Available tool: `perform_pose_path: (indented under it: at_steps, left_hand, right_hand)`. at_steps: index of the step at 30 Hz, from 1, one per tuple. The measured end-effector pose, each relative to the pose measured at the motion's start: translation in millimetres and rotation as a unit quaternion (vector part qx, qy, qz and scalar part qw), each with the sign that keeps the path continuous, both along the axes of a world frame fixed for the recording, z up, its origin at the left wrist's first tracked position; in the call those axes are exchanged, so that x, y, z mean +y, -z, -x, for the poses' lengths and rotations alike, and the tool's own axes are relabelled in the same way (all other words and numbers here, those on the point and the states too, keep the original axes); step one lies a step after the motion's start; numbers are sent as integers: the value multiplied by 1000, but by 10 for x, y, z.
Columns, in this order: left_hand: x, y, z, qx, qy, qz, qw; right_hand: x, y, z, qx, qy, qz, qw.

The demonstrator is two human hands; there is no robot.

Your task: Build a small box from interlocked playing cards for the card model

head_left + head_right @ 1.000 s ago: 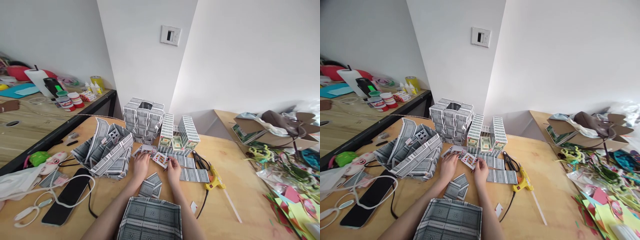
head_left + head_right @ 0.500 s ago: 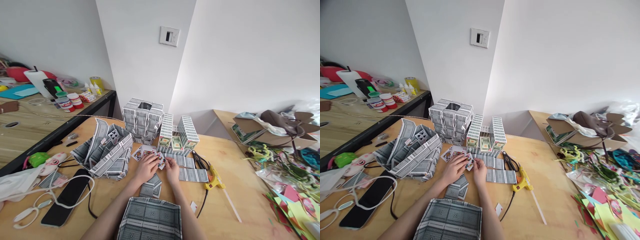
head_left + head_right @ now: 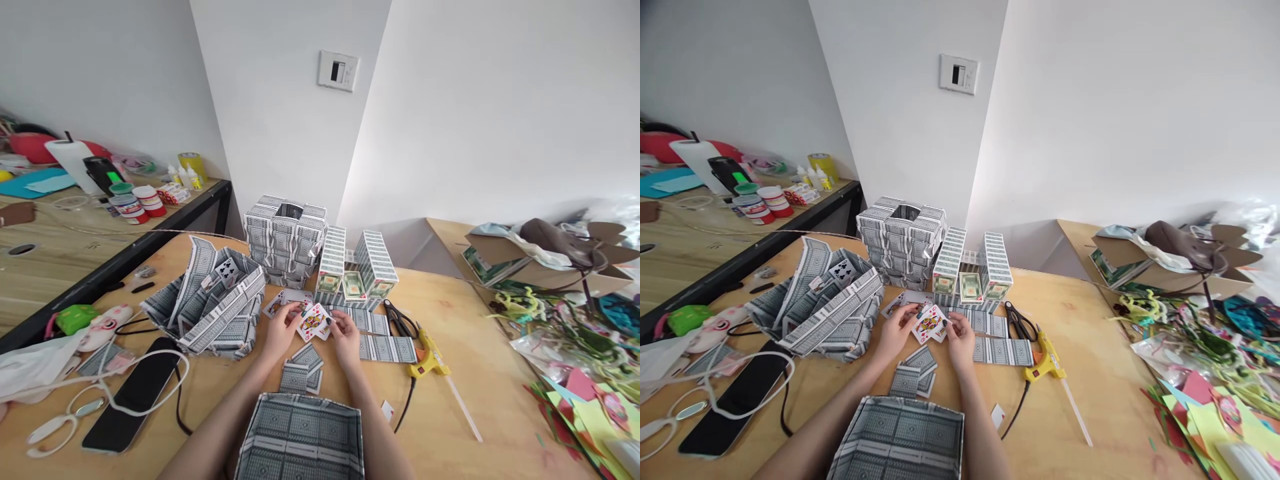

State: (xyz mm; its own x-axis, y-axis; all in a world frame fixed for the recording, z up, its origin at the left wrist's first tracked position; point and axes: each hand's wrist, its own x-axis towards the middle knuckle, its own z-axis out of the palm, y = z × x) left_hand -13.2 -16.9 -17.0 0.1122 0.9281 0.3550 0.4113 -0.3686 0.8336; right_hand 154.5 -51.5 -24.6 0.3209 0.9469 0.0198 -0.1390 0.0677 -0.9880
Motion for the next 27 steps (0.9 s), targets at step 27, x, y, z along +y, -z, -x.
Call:
perform_pose_path:
  at_steps: [27]
  left_hand:
    - [133,-182,52,14,111,195,974]
  right_hand:
    - [-2,71,49,-68,-59,29,995]
